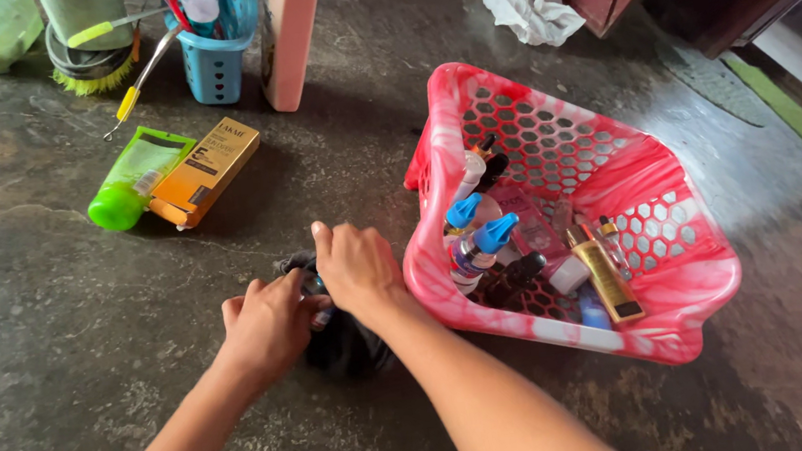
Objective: The person wipes several small bottles and boxes with a dark cloth and places them into a pink plastic basket. The person handles items one at a time, wiping each before adding it to the basket.
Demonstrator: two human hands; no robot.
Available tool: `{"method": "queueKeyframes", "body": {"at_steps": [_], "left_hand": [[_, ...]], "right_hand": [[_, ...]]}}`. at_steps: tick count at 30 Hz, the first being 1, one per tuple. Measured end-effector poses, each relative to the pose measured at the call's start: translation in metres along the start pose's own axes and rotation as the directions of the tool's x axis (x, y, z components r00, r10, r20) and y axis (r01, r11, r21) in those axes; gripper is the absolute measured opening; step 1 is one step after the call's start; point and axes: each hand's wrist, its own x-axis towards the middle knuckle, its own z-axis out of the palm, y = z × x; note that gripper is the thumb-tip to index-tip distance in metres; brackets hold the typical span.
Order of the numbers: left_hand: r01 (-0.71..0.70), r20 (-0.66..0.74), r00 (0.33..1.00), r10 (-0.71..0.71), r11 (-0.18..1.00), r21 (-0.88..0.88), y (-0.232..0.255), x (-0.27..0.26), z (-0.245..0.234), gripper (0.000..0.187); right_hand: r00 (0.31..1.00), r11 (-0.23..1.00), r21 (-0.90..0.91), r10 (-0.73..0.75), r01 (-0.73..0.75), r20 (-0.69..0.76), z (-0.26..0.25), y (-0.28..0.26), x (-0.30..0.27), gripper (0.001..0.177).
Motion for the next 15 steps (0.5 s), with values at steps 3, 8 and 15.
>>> {"method": "queueKeyframes", "body": {"at_steps": [3, 8, 15], "left_hand": [[-0.067, -0.13, 0.989, 0.073, 0.997, 0.049, 0.002, -0.006, 0.019, 0.041], [-0.06, -0.05, 0.997, 0.059, 0.998, -0.01, -0.002, -0.006, 0.014, 0.036], [0.082, 0.032, 0.997, -0.076, 0.966, -0.247, -0.033, 0.007, 0.01, 0.039]], "right_hand": [[0.965, 0.933, 0.268, 0.26, -0.242, -0.032, -0.002, -0.004, -0.032, 0.048], [0.949, 0.833, 0.52, 0.29, -0.188, -0.121, 0.003, 0.004, -0.078, 0.055], [0.989, 0.901, 0.43, 0.108, -0.055, -0.098, -0.026, 0.017, -0.092, 0.046]]}}
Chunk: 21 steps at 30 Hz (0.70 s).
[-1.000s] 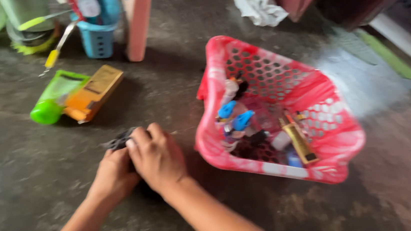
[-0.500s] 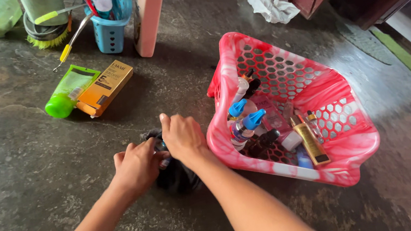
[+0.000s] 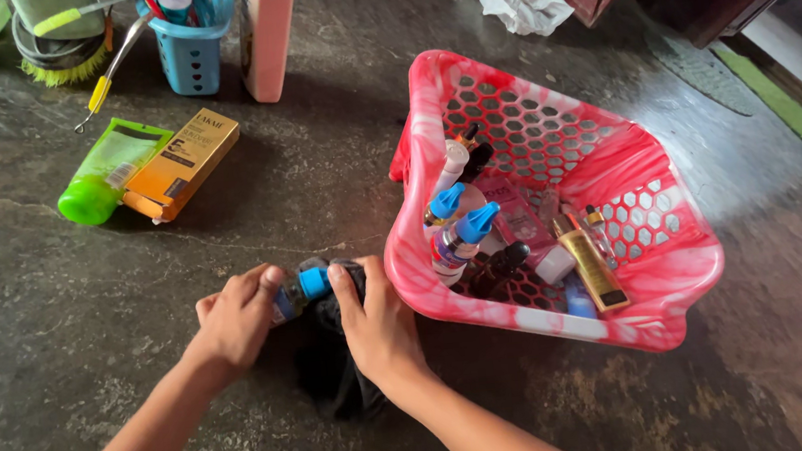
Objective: The person wipes several small bottles and boxes with a dark cloth and places them into a pink plastic basket. The person handles items one at a time, wiping each before adding it to the basket.
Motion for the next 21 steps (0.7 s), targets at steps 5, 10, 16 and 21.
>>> {"method": "queueKeyframes", "body": {"at_steps": [5, 10, 16, 21], "left_hand": [[-0.127, -0.139, 0.982, 0.126, 0.992, 0.005, -0.03, 0.015, 0.009, 0.041], [-0.057, -0.131, 0.991, 0.029, 0.975, -0.213, -0.034, 0.019, -0.001, 0.034], [-0.403, -0.183, 0.849, 0.496, 0.831, 0.383, -0.037, 0.014, 0.007, 0.022], [-0.345, -0.113, 0.893, 0.436, 0.823, 0.45, -0.028, 0.009, 0.012, 0.021]], "right_hand": [[0.977, 0.977, 0.164, -0.107, 0.138, -0.185, -0.001, -0.043, -0.026, 0.04], [0.807, 0.833, -0.116, -0.553, 0.541, -0.206, 0.007, -0.073, -0.042, 0.041], [0.796, 0.772, -0.22, -0.604, 0.596, 0.034, 0.023, -0.059, -0.001, 0.039], [0.944, 0.904, -0.288, -0.267, 0.315, 0.194, 0.035, -0.043, 0.033, 0.046]]}}
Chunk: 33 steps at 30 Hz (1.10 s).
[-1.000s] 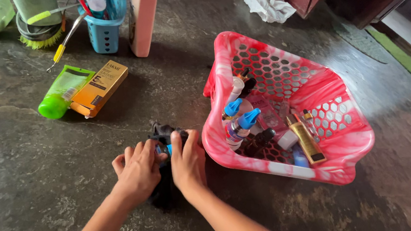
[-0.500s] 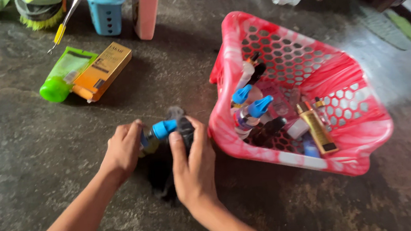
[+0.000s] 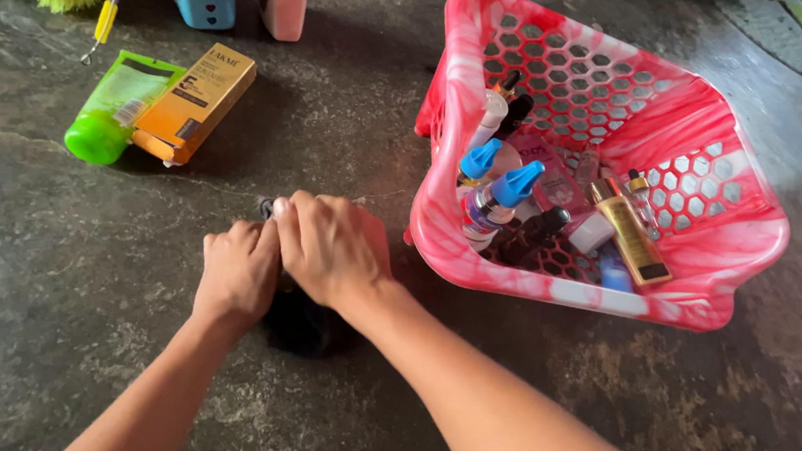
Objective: The person wipes several small bottles and boxes with a dark cloth and places them into a pink plastic basket. The person handles items one at a time, wiping each before adding it to the basket.
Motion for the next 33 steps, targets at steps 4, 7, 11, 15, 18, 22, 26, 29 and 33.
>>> {"method": "queueKeyframes", "body": {"at_steps": [4, 7, 11, 15, 18, 22, 26, 29, 33], "left_hand": [[-0.125, -0.073, 0.989, 0.126, 0.992, 0.026, -0.007, -0.004, -0.009, 0.028], [-0.126, -0.072, 0.989, 0.127, 0.992, 0.014, -0.005, -0.007, -0.009, 0.023], [0.032, -0.001, 0.999, -0.032, 0.996, -0.081, 0.002, -0.004, -0.02, 0.029], [0.374, 0.095, 0.923, -0.373, 0.811, -0.45, 0.017, 0.001, -0.036, 0.049], [0.412, 0.083, 0.901, -0.425, 0.782, -0.467, 0.021, 0.003, -0.035, 0.05], [0.241, -0.134, 0.941, -0.31, 0.894, -0.378, 0.009, -0.002, -0.019, 0.039], [0.294, 0.012, 0.95, -0.313, 0.88, -0.372, -0.001, -0.002, -0.021, 0.039], [0.316, 0.039, 0.944, -0.327, 0.867, -0.385, 0.007, -0.001, -0.025, 0.043], [0.383, 0.058, 0.9, -0.432, 0.72, -0.579, 0.014, -0.001, -0.032, 0.052]], "right_hand": [[0.917, 0.946, 0.006, 0.311, -0.323, 0.25, 0.01, 0.017, 0.022, 0.053], [0.786, 0.819, 0.103, 0.494, -0.564, 0.371, 0.012, 0.027, 0.028, 0.055], [0.646, 0.569, 0.323, 0.572, -0.756, 0.505, 0.017, 0.035, 0.018, 0.059], [0.607, 0.24, 0.586, 0.541, -0.774, 0.582, 0.022, 0.04, 0.007, 0.06], [0.619, 0.378, 0.582, 0.729, -0.72, 0.293, 0.009, 0.025, -0.01, 0.053], [0.972, 0.909, 0.416, 0.092, 0.005, -0.215, -0.021, -0.008, -0.034, 0.037], [0.977, 0.949, 0.246, -0.168, 0.197, -0.134, -0.027, -0.004, -0.034, 0.034], [0.988, 0.935, 0.32, 0.153, -0.154, 0.029, 0.0, 0.019, -0.023, 0.044], [0.613, 0.011, 0.748, 0.58, -0.664, 0.536, 0.028, 0.042, -0.019, 0.057]]}}
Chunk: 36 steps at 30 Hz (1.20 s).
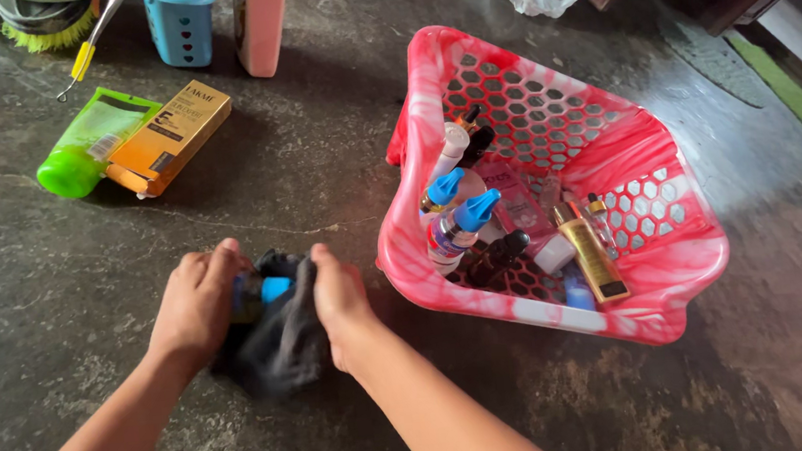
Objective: The person wipes several small bottles and boxes with a dark cloth and places them into a pink plastic basket. The person handles items one at a time, wiping each before adding it to the basket.
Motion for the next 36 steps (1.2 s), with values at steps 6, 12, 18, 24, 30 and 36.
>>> {"method": "queueKeyframes", "body": {"at_steps": [6, 12, 18, 24, 30, 36], "left_hand": [[0.207, -0.141, 0.945, -0.294, 0.874, -0.439, -0.003, 0.013, -0.001, 0.054], [0.151, -0.189, 0.943, -0.275, 0.858, -0.491, -0.014, 0.018, 0.007, 0.049], [0.218, -0.025, 0.975, -0.221, 0.972, -0.089, 0.026, 0.008, -0.007, 0.064], [0.202, 0.071, 0.97, -0.231, 0.938, 0.283, 0.027, 0.01, 0.001, 0.061], [0.016, 0.2, 0.957, -0.209, 0.728, 0.686, -0.008, 0.055, -0.02, 0.063], [-0.114, 0.244, 0.953, -0.179, 0.535, 0.837, 0.095, 0.083, -0.051, 0.074]], "right_hand": [[0.792, 0.835, -0.195, -0.55, 0.514, -0.267, 0.018, -0.014, -0.04, 0.064], [0.341, 0.09, -0.594, -0.882, 0.8, 0.326, 0.051, 0.0, -0.073, 0.068], [0.517, -0.044, -0.79, -0.734, 0.612, 0.441, 0.001, 0.021, -0.063, 0.086], [0.658, -0.063, -0.839, -0.591, 0.54, 0.468, -0.025, 0.019, -0.064, 0.093], [0.878, -0.229, -0.928, -0.321, 0.292, 0.356, -0.01, -0.006, -0.069, 0.1], [0.753, 0.146, -0.792, -0.448, 0.593, 0.482, -0.061, -0.007, -0.099, 0.092]]}}
